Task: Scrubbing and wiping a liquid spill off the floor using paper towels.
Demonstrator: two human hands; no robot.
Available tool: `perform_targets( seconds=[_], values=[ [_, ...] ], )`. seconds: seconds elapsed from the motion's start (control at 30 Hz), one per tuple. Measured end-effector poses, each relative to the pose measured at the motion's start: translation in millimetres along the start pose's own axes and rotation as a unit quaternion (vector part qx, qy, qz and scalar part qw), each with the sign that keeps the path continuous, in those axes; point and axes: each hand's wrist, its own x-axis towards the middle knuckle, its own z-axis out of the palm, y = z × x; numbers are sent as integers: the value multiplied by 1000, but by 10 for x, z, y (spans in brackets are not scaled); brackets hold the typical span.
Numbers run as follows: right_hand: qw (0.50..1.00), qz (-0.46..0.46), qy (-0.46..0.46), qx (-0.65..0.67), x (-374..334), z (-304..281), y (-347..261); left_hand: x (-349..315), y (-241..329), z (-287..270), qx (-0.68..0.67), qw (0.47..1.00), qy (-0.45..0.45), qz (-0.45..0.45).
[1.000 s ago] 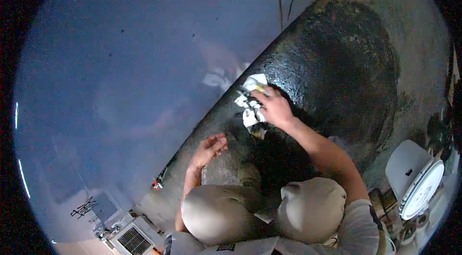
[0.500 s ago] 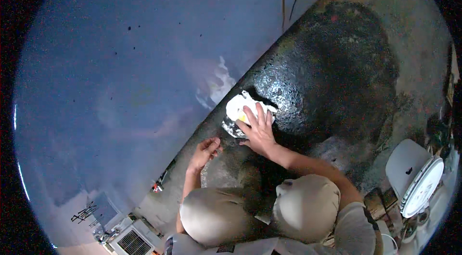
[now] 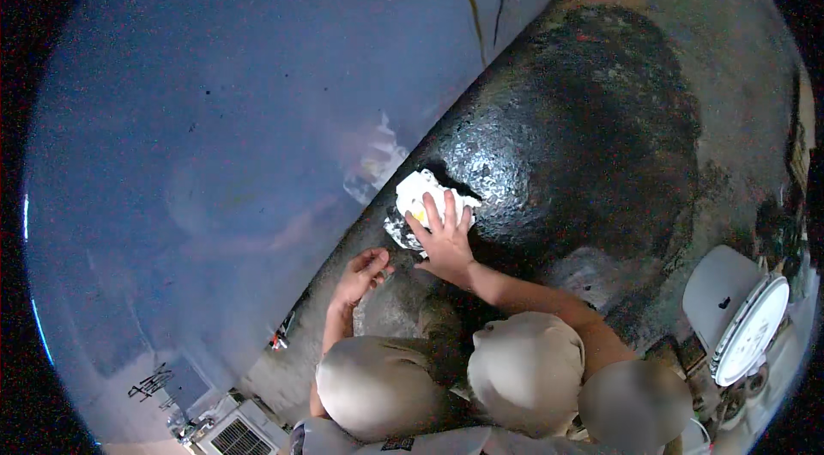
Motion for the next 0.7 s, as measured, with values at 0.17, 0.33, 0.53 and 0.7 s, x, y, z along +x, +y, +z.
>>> perform_targets(
  seconds=[0.17,0.33,0.53,0.7],
  values=[
    [997,-22,76,9,18,139,155,17,-35,11,10,1000,-3,-1],
    [986,4,164,27,283,-136,822,-40,-169,-83,18,1000,-4,-9],
    [940,161,284,-97,1429,-1624,1700,-25,-13,-73,19,1000,-21,5],
    [976,33,185,-115,1194,-400,1265,-18,18,-10,6,1000,-21,2]
  ],
)
